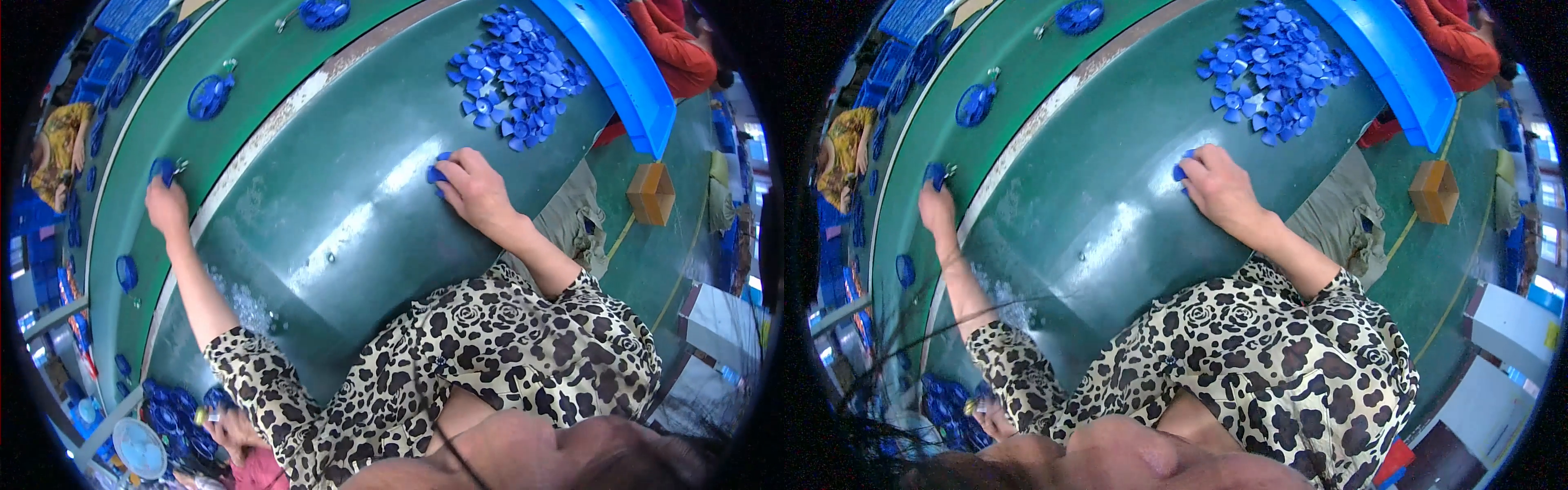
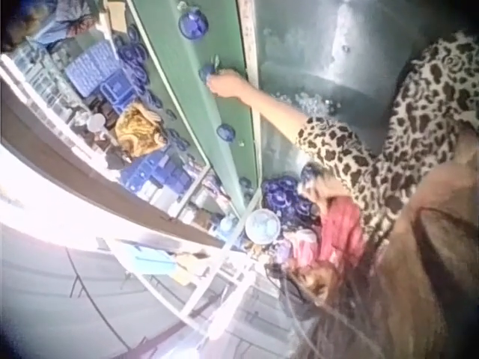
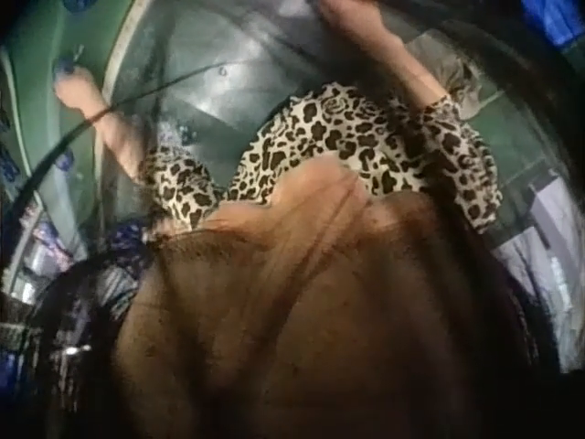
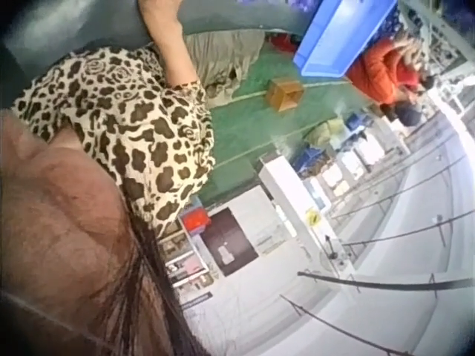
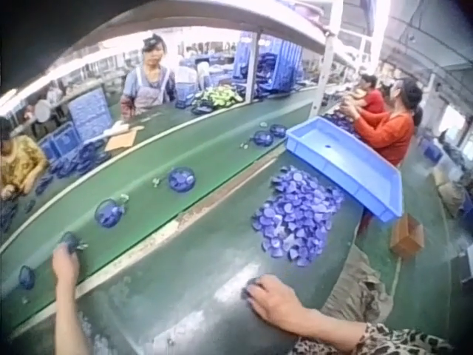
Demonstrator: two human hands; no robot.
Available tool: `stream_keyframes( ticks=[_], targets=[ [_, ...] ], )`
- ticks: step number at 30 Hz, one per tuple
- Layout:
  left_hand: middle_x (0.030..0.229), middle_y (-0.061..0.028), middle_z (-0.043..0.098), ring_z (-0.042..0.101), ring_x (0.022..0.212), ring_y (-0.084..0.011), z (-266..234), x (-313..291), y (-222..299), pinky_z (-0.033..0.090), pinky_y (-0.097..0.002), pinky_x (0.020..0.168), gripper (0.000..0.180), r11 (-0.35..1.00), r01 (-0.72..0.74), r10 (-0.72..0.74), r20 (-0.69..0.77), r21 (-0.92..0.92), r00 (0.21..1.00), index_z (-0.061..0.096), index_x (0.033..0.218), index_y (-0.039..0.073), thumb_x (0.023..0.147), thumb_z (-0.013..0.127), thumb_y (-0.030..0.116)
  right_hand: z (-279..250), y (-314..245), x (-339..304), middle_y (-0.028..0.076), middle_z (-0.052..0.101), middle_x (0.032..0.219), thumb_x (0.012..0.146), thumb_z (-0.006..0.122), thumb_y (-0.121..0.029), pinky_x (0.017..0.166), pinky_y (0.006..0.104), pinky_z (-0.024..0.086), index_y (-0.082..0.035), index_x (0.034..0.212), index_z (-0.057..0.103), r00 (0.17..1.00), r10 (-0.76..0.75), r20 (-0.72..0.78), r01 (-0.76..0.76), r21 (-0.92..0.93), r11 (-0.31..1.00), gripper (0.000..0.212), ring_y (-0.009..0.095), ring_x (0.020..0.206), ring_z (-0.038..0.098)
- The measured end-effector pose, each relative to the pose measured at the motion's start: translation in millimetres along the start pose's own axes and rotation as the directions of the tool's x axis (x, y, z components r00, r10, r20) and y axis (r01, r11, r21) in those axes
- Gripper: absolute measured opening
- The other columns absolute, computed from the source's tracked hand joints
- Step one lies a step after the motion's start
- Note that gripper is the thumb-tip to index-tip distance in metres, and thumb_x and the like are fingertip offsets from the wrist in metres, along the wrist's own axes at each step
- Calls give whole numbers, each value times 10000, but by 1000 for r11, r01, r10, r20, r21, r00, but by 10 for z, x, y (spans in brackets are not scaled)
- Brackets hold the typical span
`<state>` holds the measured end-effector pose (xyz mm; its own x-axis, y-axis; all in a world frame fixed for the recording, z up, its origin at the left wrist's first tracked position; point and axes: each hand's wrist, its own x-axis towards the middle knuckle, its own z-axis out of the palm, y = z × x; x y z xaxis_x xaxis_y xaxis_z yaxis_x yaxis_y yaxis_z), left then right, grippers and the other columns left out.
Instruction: The person assembles mini fans by picking up fan casings and fan blades, fitting the blades into the casings by hand, and placing the assembled units onto a conveyor belt.
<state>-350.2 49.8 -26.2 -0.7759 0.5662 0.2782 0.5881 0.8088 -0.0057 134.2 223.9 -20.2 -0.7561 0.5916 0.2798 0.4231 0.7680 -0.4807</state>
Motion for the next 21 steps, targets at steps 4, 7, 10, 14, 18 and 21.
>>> stream_keyframes(
  ticks=[4,7,10,14,18,21],
  targets=[
    [969,-179,634,600,906,-357,-495,-576,1045,479,-441,781,219,940,-225,199,-122,-255,972,647,990,43,818,574,159,130,28,48,120,533,907,741,668,-84,668,373,488,-48,951,584,994,-111,-6,111,119,987,229,297,779,570],
    [983,-161,601,577,913,-338,-568,-1187,1663,478,-438,785,258,850,-404,418,-33,-339,908,596,1018,33,772,588,109,89,170,54,126,542,908,740,674,-91,673,381,491,-35,975,587,992,40,120,-69,251,965,257,305,751,587],
    [964,-140,578,548,936,-323,-781,-1639,1794,466,-429,790,284,773,-521,601,155,-361,784,591,988,49,752,668,186,30,206,40,127,545,929,742,684,-105,692,386,490,-32,1011,593,987,30,157,-70,253,965,293,307,781,587],
    [1008,-114,586,551,970,-302,-929,-1645,1836,460,-398,827,348,729,-380,519,96,-570,850,591,1063,54,787,676,248,-102,264,11,127,527,977,747,698,-137,749,395,480,-40,1063,587,996,-49,78,41,111,993,349,297,903,562],
    [988,-152,607,607,884,-325,-517,-1582,1784,480,-417,776,354,868,-46,146,165,-494,975,596,1057,42,815,646,296,-95,94,36,124,515,965,750,700,-169,753,409,480,-45,1055,590,980,18,196,-29,53,998,347,291,916,553],
    [980,-187,616,601,923,-357,-418,-1606,1845,472,-439,785,267,860,-59,187,206,-506,961,599,1000,29,844,587,245,-140,-9,49,127,505,944,751,702,-199,732,422,485,-53,1039,594,994,-35,104,42,-66,997,340,297,913,544]
  ],
)
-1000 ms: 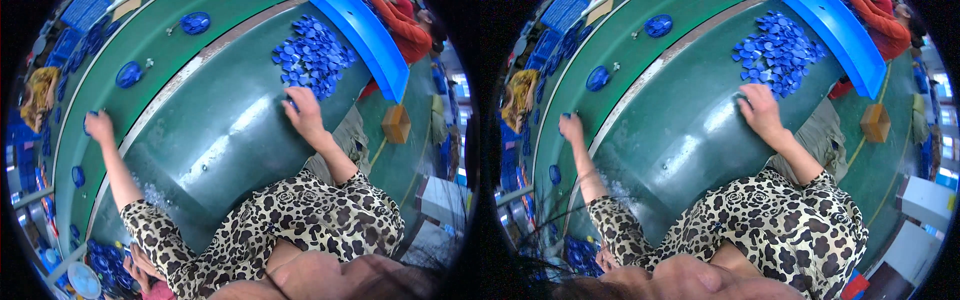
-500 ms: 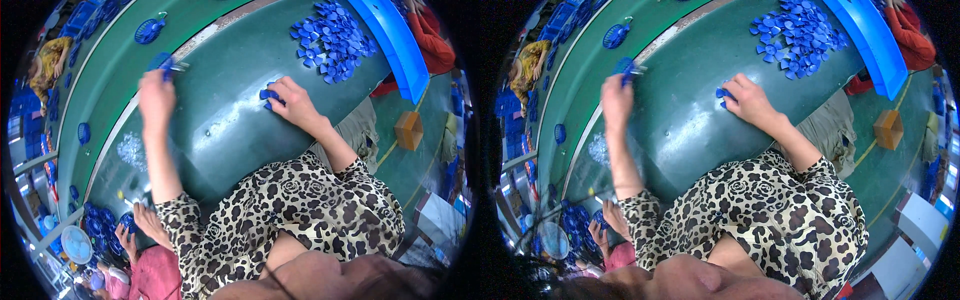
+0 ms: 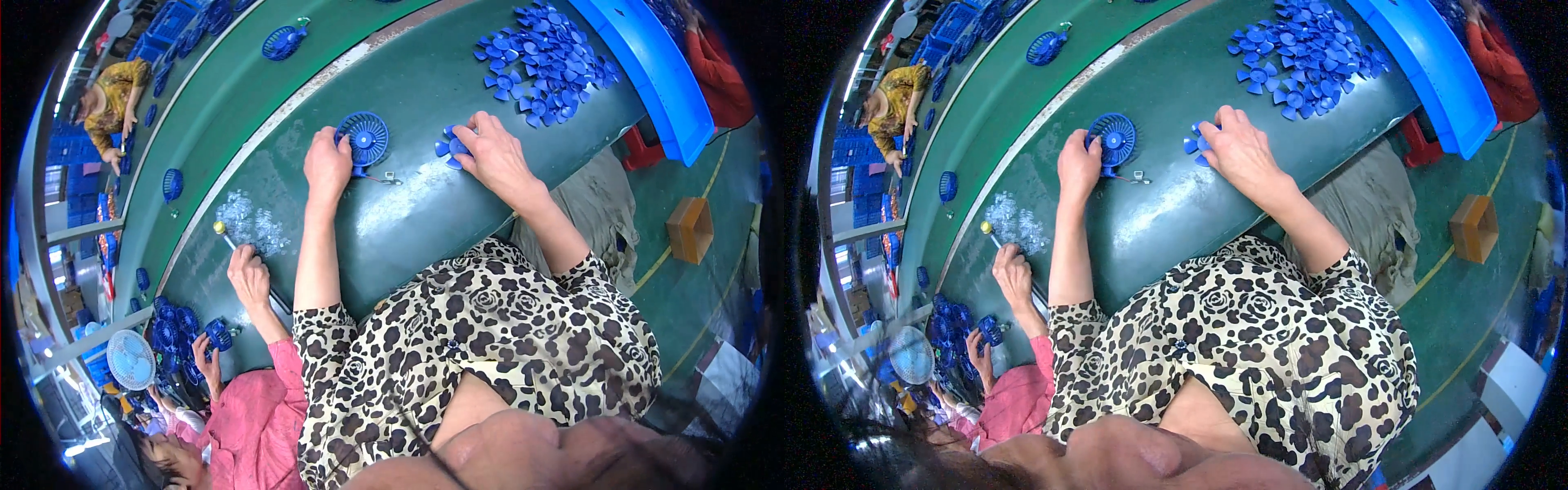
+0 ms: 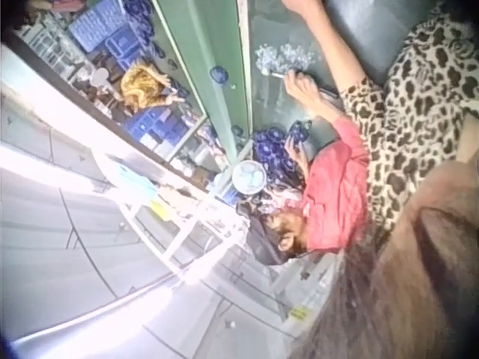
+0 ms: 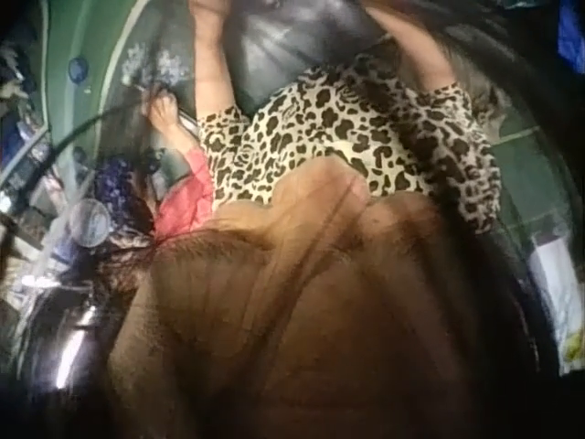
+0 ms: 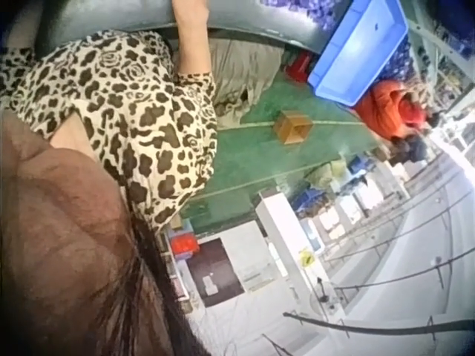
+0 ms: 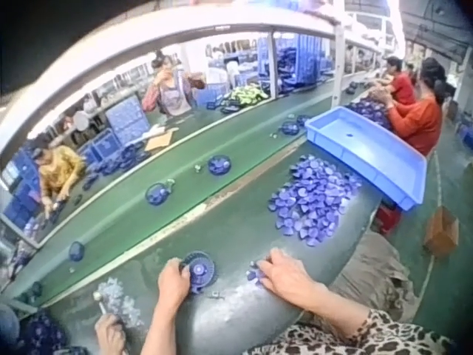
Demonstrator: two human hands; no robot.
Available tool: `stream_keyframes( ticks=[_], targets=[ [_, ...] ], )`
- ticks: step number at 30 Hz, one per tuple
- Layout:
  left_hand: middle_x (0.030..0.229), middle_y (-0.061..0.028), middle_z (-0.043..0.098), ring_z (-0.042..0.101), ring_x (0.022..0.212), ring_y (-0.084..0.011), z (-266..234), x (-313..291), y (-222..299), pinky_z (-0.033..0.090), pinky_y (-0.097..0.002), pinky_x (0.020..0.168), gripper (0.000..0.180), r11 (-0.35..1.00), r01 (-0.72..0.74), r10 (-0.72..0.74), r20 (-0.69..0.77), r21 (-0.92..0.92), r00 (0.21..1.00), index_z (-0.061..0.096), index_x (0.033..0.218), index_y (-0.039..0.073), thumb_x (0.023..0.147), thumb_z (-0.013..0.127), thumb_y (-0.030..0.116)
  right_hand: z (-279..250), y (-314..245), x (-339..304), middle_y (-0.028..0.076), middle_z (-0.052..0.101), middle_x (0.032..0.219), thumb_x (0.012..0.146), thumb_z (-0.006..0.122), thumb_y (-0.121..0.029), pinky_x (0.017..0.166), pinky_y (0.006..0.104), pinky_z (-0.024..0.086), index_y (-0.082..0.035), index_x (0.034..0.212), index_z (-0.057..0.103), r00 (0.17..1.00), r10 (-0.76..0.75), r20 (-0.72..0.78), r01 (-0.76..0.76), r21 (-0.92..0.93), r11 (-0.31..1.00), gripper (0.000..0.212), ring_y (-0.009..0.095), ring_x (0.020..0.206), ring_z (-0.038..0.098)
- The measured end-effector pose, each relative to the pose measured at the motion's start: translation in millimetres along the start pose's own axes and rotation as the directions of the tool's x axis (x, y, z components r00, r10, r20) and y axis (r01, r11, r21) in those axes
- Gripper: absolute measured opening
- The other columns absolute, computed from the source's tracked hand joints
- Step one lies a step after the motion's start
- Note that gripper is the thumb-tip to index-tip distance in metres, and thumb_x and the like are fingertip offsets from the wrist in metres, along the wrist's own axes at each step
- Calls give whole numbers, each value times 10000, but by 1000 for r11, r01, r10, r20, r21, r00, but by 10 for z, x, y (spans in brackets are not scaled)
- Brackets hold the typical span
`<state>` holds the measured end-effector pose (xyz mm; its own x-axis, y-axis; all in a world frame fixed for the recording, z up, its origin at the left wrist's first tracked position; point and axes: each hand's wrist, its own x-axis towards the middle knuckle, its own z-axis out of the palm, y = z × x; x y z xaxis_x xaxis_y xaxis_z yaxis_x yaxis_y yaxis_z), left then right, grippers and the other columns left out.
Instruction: The person assembles mini fans by picking up fan casings and fan blades, fitting the blades into the casings by hand, and placing the assembled units onto a conveyor belt.
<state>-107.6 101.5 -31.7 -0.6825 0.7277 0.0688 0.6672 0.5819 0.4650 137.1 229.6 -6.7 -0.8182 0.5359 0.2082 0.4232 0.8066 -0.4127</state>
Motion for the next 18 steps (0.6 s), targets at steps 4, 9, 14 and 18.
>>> stream_keyframes(
  ticks=[4,9,14,18],
  targets=[
    [841,-198,623,633,794,-316,12,-100,46,474,-414,704,216,938,186,-171,75,-291,982,578,950,-9,892,527,193,10,-36,-1,111,504,926,745,710,-217,705,411,482,-79,1043,613,990,91,105,-78,-123,989,343,287,897,543],
    [810,-34,606,573,648,-112,79,-362,-21,465,-262,574,200,345,329,-252,251,-879,935,568,947,-4,923,553,194,54,-19,-8,133,524,898,758,690,-240,693,429,479,-77,1020,606,998,43,37,-39,-105,994,319,309,870,565],
    [915,-89,624,640,747,-179,-14,-543,50,571,-338,634,274,-25,426,-226,420,-904,879,546,1016,8,929,553,268,74,-59,69,144,578,855,777,648,-212,657,453,478,-64,997,602,969,160,189,-134,-141,981,269,345,762,604],
    [968,-82,640,636,831,-179,36,-670,65,535,-387,747,335,-73,438,-195,444,-896,875,554,1047,25,923,561,336,69,-168,76,123,578,849,768,665,-202,625,424,488,-61,1014,599,994,78,71,-75,-48,996,291,319,733,607]
  ],
)
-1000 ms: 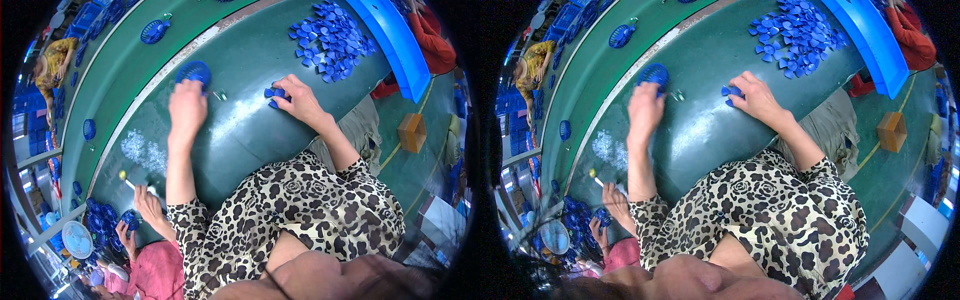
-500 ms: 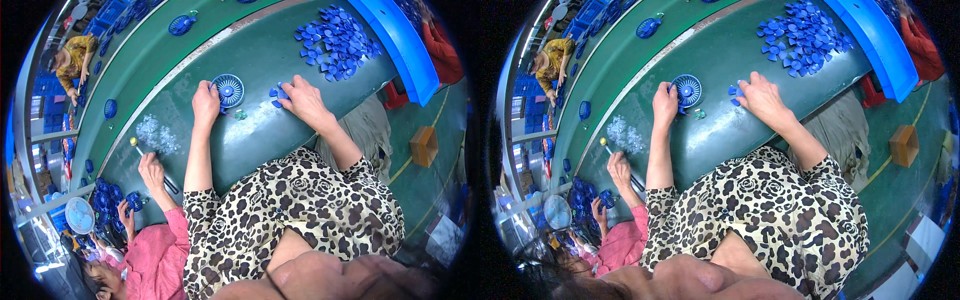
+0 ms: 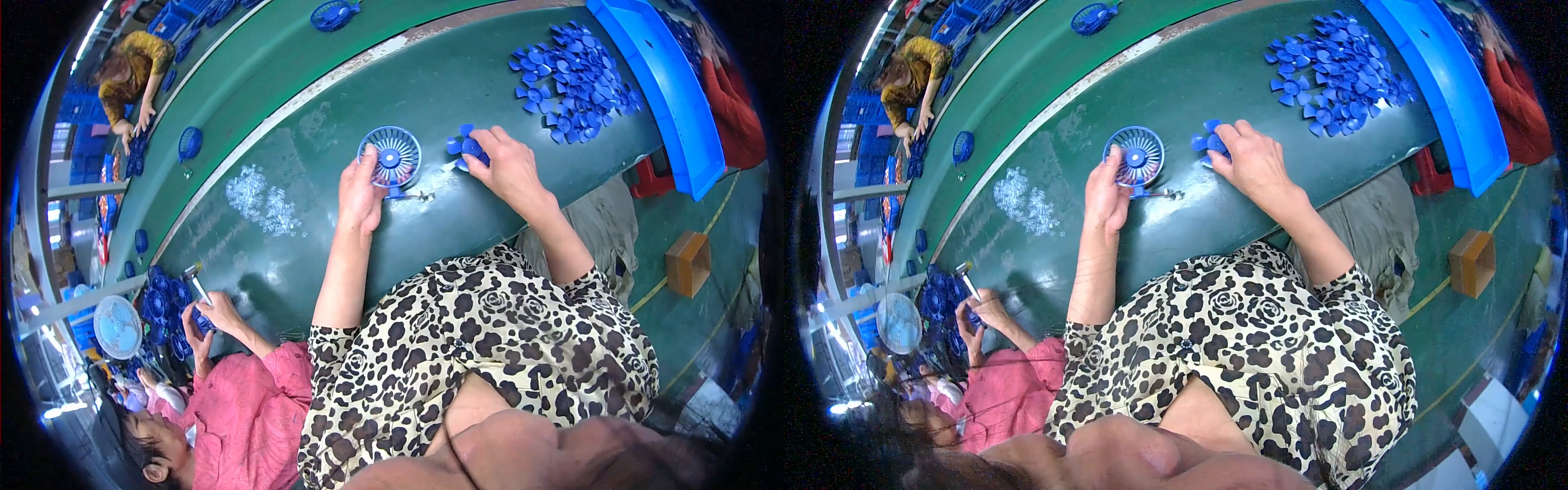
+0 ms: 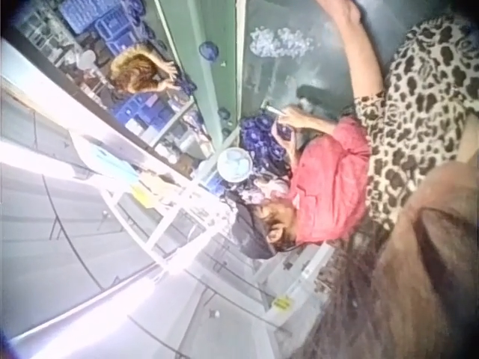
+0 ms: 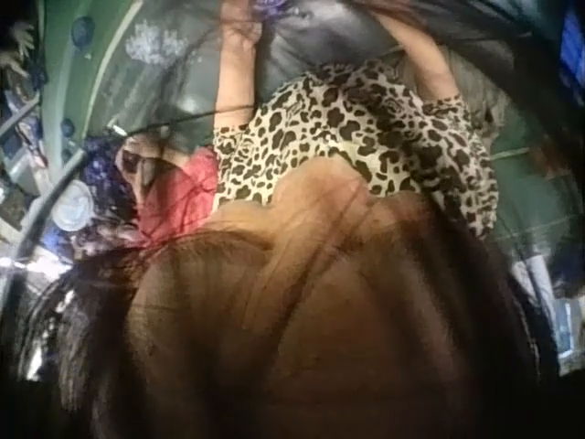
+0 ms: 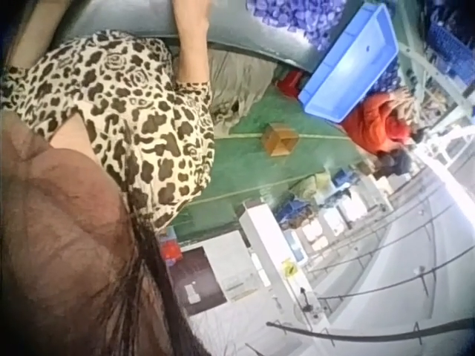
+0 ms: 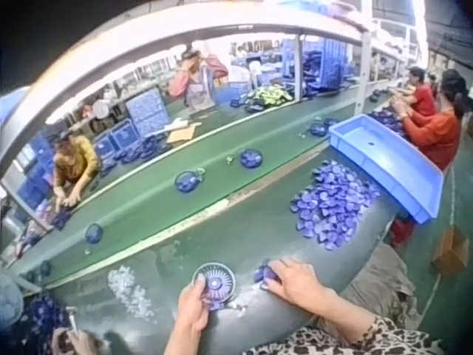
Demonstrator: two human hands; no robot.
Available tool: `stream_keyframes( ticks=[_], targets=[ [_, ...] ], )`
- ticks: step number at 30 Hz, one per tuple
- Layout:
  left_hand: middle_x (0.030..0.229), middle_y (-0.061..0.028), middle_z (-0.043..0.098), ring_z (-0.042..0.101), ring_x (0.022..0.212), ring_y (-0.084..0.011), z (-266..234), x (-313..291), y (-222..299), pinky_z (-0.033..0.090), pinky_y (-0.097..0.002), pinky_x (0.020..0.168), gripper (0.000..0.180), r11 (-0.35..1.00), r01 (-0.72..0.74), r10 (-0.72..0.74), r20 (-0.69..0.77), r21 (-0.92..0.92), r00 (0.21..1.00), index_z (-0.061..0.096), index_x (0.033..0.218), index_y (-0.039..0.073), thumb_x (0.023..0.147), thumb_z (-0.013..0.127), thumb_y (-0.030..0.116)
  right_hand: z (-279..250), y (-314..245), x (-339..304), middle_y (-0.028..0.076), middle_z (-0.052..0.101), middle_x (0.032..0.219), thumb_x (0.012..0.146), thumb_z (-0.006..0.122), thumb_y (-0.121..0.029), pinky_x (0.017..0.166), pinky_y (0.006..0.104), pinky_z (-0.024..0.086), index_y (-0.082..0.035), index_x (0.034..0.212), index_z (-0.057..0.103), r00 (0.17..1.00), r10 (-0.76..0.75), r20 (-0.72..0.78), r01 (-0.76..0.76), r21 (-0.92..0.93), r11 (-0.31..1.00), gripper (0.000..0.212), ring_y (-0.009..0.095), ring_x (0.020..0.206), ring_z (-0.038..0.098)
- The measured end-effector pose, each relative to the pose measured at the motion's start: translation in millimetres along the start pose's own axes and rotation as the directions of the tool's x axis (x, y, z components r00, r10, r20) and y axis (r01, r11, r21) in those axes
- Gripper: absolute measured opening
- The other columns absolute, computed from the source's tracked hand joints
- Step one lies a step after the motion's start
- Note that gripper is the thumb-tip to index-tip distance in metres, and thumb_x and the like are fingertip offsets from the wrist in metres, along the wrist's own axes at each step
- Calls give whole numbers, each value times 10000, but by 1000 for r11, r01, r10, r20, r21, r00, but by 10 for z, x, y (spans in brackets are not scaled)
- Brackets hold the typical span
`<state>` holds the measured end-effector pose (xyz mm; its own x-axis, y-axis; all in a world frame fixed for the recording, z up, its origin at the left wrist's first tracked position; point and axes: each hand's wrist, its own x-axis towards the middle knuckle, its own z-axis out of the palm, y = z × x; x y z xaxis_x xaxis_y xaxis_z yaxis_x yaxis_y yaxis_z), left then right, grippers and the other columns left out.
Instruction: The person assembles mini fans by picking up fan casings and fan blades, fitting the blades into the casings by hand, and placing the assembled units onto a conveyor belt.
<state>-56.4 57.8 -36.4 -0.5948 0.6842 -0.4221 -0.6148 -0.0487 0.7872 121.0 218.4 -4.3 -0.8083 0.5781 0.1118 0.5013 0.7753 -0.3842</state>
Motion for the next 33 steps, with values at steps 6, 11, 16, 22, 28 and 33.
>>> stream_keyframes(
  ticks=[6,11,16,22,28,33],
  targets=[
    [951,-49,631,612,824,-131,188,-118,-39,516,-300,736,384,999,2,4,113,-47,994,561,1056,42,943,502,404,-90,-529,11,106,521,872,775,662,-195,601,404,501,-77,997,540,937,-333,-110,348,186,919,279,289,776,596],
    [944,-22,610,568,823,-84,309,-268,-140,488,-250,740,213,982,-187,185,76,18,980,559,1051,23,919,588,188,101,-612,123,110,501,865,786,642,-178,619,415,506,-64,969,534,921,-363,-139,387,234,892,241,293,824,589],
    [934,-42,631,575,809,-93,197,-227,-78,481,-248,733,192,966,-249,247,33,67,968,579,1044,4,884,615,103,162,-540,188,128,550,941,762,677,-190,676,397,501,-54,1047,574,869,-316,-381,444,320,837,332,297,823,570],
    [840,-151,645,612,769,-177,206,-255,-66,492,-317,707,300,635,-438,494,101,636,863,570,1020,-30,815,661,168,360,-316,366,152,632,765,731,743,-285,620,346,472,17,937,609,976,-176,127,36,705,709,389,221,660,601],
    [844,-177,655,622,787,-204,237,229,272,488,-339,721,282,638,-378,408,122,671,905,595,955,-50,792,676,165,360,-320,645,73,609,717,787,702,-309,589,294,446,28,928,599,986,-73,147,-61,743,667,380,120,647,532],
    [819,-53,579,540,725,-149,-414,1164,1160,452,-319,633,281,876,-397,429,-64,275,901,586,905,39,876,602,318,182,-292,751,136,645,980,834,660,-232,737,297,499,30,1119,570,996,-31,88,-44,739,672,397,157,835,617]
  ],
)
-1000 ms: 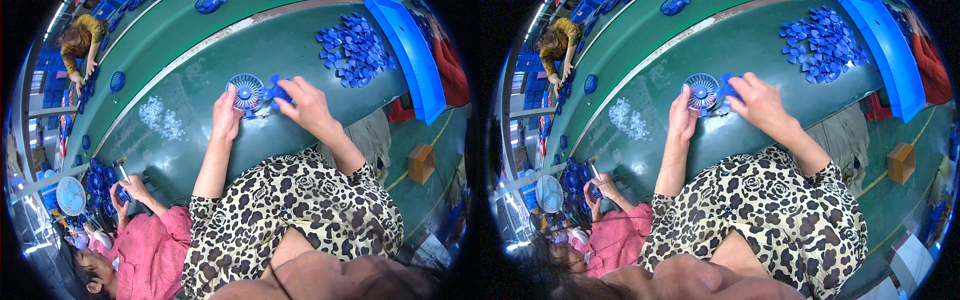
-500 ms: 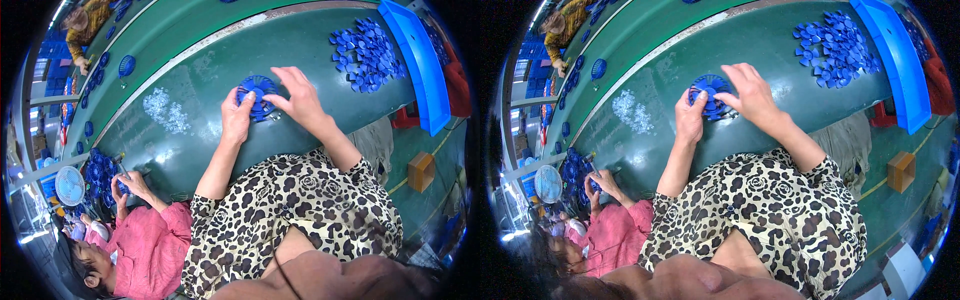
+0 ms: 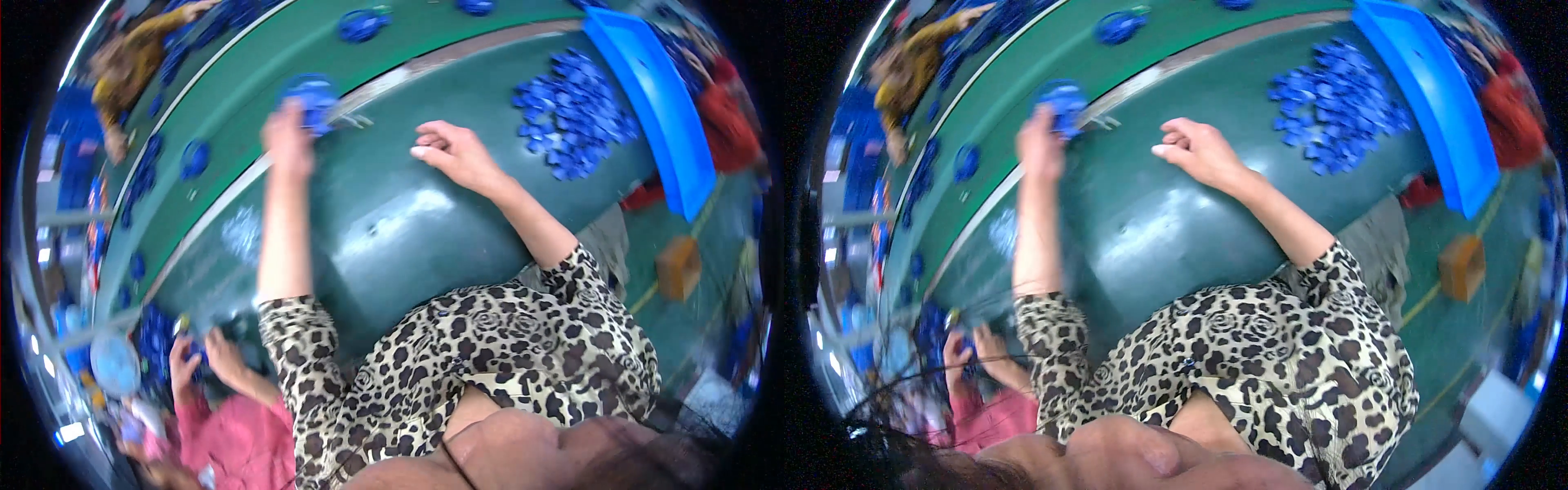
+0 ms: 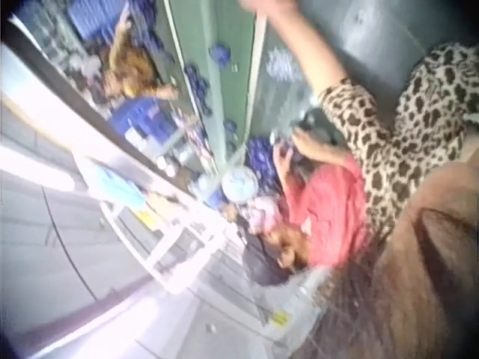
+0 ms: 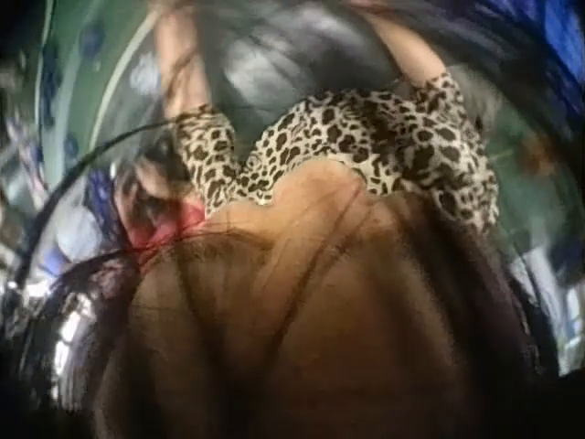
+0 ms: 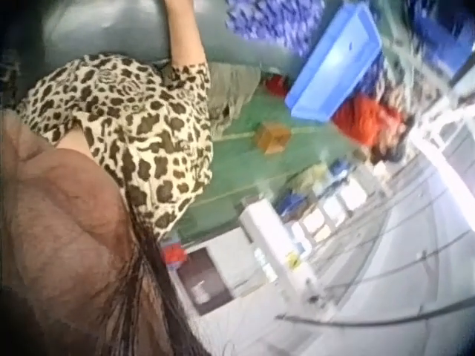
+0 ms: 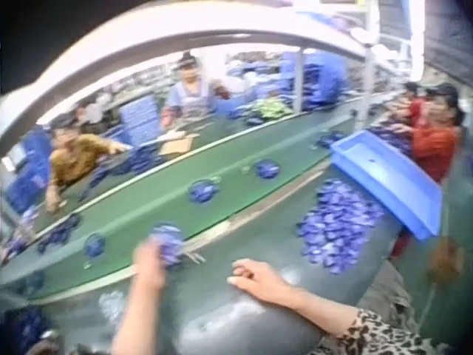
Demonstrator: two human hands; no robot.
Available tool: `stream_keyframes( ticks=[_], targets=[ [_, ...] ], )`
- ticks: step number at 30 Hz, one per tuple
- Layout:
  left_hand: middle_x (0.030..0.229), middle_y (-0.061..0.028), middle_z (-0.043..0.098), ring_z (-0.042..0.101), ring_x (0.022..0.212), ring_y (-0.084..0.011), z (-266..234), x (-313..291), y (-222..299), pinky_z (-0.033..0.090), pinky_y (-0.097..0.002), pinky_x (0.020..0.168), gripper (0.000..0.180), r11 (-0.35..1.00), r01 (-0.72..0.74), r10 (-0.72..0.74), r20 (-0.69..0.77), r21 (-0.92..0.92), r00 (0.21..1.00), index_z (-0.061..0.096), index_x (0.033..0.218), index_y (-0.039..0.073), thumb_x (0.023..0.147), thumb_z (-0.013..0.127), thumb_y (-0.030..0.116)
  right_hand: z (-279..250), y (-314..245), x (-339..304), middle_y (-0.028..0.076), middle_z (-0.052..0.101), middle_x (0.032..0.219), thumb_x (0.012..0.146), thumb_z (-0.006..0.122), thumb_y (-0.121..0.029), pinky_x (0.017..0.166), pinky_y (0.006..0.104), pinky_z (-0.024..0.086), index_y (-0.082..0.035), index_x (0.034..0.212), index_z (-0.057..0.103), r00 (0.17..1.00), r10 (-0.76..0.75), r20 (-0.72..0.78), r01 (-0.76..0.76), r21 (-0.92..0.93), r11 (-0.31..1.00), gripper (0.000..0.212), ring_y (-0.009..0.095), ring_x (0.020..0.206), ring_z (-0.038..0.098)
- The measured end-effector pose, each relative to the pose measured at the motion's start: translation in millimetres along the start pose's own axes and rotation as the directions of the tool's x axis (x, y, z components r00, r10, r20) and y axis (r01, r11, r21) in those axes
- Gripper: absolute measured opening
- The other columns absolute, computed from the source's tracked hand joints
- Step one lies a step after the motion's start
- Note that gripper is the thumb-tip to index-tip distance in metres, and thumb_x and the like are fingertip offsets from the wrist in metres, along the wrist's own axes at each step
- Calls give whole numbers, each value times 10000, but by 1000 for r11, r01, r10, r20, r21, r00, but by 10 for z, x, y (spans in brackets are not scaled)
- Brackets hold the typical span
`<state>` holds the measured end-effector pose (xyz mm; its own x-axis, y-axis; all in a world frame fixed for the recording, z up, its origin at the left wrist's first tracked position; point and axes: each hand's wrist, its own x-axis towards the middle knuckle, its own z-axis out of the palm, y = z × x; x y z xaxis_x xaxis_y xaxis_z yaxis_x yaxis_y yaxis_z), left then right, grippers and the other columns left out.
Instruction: The person assembles mini fans by picking up fan casings and fan blades, fitting the blades into the casings by hand, and placing the assembled units onto a conveyor belt.
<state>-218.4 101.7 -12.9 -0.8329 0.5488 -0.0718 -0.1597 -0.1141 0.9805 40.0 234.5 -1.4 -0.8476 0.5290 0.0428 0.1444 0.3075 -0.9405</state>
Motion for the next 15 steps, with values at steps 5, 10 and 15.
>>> stream_keyframes(
  ticks=[5,10,15],
  targets=[
    [1142,-293,561,545,1058,-414,-1140,683,334,425,-460,926,559,110,-43,691,-45,993,721,510,1169,-108,821,625,315,-858,367,-278,161,602,969,746,680,-105,813,395,463,-19,1033,598,865,-395,-310,45,-737,675,312,321,923,569],
    [1081,-213,582,572,999,-394,-1524,578,330,452,-514,832,329,-191,314,394,-221,930,892,566,1088,45,826,523,240,-1377,681,-330,145,567,1105,720,690,-115,843,403,466,-46,1104,589,846,-332,-417,-252,-862,440,403,326,987,533],
    [1021,-145,636,612,969,-320,-1180,237,460,468,-502,779,220,-338,180,319,-68,924,945,620,989,75,822,529,186,-975,500,-217,148,549,1074,692,714,-127,828,404,472,-95,1103,590,922,-306,-236,-52,-860,508,431,329,977,529]
  ],
)
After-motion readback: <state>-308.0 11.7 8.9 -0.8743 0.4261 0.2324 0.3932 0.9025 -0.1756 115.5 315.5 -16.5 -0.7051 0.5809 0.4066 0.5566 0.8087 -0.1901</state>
